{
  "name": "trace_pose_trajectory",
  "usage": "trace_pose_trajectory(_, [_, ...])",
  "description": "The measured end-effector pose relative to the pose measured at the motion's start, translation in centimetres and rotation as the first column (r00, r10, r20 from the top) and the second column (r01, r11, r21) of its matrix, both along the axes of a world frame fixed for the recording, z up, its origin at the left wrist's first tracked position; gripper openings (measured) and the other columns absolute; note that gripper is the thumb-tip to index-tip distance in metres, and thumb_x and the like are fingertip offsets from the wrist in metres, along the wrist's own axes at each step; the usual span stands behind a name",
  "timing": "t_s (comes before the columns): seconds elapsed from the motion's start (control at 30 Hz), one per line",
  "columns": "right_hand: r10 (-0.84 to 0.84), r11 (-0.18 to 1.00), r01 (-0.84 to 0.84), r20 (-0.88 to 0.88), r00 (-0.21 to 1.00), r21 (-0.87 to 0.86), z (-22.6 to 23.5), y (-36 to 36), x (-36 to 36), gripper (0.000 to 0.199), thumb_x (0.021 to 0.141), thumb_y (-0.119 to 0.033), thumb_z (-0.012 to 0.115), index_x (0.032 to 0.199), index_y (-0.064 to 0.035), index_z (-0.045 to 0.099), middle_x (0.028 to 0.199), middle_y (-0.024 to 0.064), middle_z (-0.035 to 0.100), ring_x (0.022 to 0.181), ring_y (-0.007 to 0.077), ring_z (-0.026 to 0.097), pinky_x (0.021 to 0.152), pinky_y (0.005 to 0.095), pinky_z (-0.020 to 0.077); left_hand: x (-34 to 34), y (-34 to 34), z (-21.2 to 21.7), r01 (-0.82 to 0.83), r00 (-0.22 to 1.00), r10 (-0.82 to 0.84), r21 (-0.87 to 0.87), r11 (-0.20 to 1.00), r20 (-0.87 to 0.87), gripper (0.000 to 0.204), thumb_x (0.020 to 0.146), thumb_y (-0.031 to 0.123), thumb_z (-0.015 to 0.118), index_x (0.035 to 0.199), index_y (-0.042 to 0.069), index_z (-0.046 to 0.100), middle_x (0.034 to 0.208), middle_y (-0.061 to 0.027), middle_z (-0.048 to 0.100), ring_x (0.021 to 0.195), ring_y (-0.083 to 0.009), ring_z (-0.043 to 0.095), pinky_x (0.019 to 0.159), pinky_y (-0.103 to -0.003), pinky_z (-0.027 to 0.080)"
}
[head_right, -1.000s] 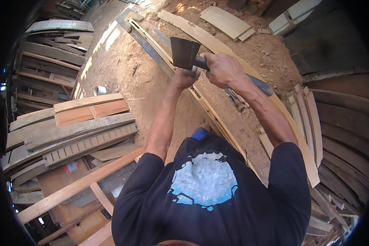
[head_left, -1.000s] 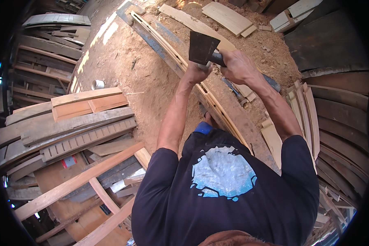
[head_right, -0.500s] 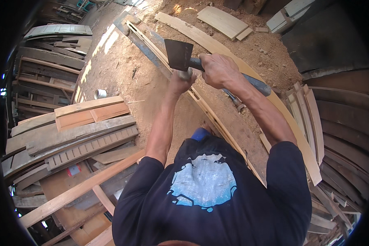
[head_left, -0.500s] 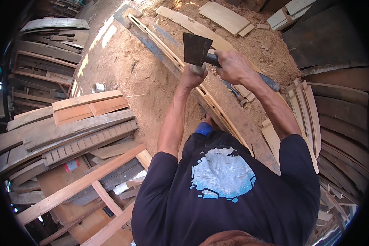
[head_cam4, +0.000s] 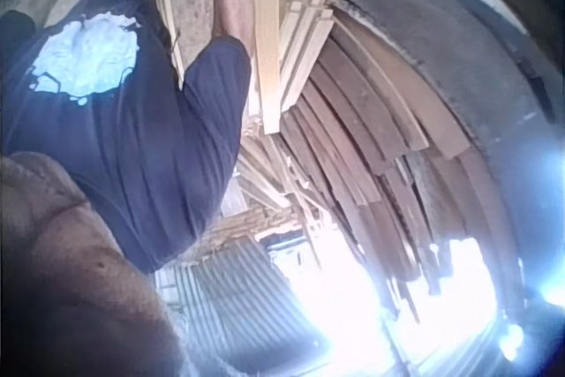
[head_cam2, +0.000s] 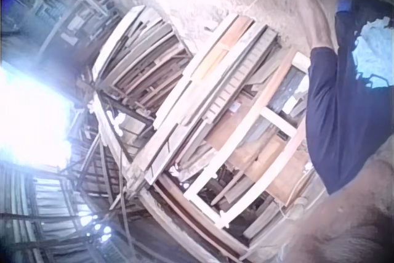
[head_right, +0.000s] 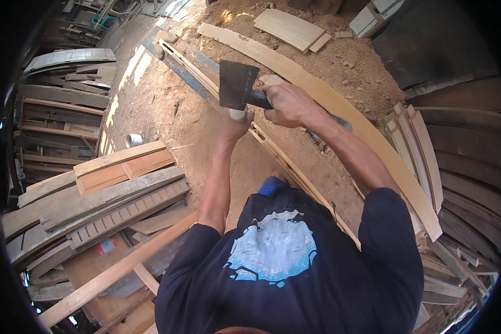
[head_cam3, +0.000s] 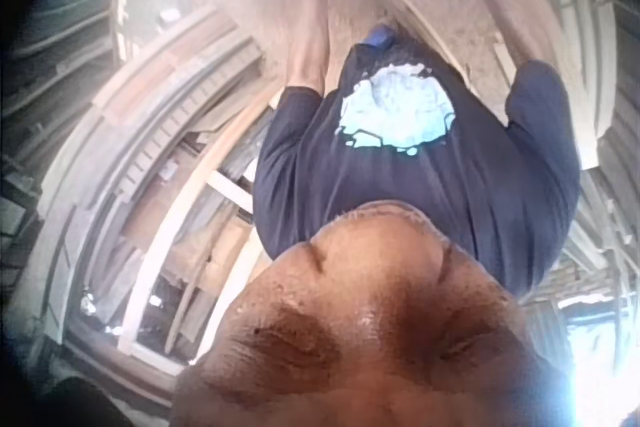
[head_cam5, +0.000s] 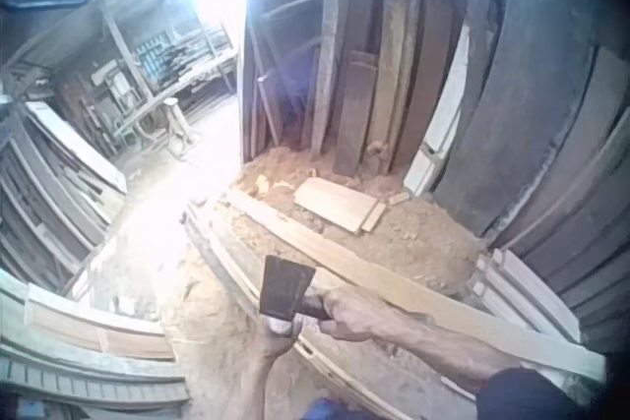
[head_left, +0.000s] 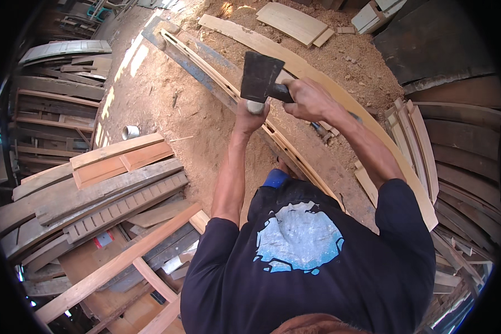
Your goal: The person uses a chisel and mallet to carve a groove into a wooden plank. They repeatedly strike the chisel to remove wood, then inspect and adjust the plank's position to continue shaping the groove.
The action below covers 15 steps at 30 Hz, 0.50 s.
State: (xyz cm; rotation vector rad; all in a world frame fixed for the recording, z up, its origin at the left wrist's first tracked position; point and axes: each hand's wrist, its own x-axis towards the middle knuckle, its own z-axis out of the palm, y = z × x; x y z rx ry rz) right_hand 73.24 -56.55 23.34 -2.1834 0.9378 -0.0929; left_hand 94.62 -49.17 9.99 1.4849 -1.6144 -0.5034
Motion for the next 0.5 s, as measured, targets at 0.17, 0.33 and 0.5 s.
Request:
trace_pose_trajectory(0.17, [-0.315,0.921,0.067,0.633,0.707,0.383,-9.9,4.9,-1.8,0.025,0.082,-0.008,0.070,0.106,-0.0022,0.065,0.090,0.0139,0.067,0.078,0.0255,0.063,0.071,0.0383,0.0509,-2.7,3.3,0.3,-0.131,0.987,0.126,-0.050,0.990,-0.099,0.028,0.085,0.008,0.074,0.107,0.005,0.056,0.087,-0.0085,0.068,0.078,-0.0180,0.068,0.070,-0.032,0.057])
trace_pose_trajectory(0.33, [-0.322,0.940,0.226,0.440,0.838,0.258,-19.8,8.4,-4.3,0.008,0.084,-0.007,0.065,0.090,-0.0067,0.061,0.085,0.0068,0.064,0.081,0.0177,0.062,0.071,0.0324,0.0504,3.1,-3.2,-0.5,-0.389,0.674,0.505,0.322,0.863,-0.539,0.022,0.091,0.006,0.068,0.103,0.006,0.050,0.073,-0.0045,0.059,0.058,-0.0139,0.060,0.049,-0.027,0.049])
trace_pose_trajectory(0.5, [-0.371,0.925,0.221,0.623,0.688,0.308,-18.3,9.0,-4.5,0.020,0.083,-0.008,0.074,0.077,-0.0087,0.055,0.074,-0.0011,0.058,0.069,0.0084,0.055,0.064,0.0263,0.0463,4.3,-5.6,-3.5,-0.447,0.547,0.556,0.343,0.826,-0.627,0.015,0.093,0.005,0.066,0.091,0.005,0.051,0.063,-0.0047,0.054,0.045,-0.0149,0.052,0.039,-0.029,0.039])
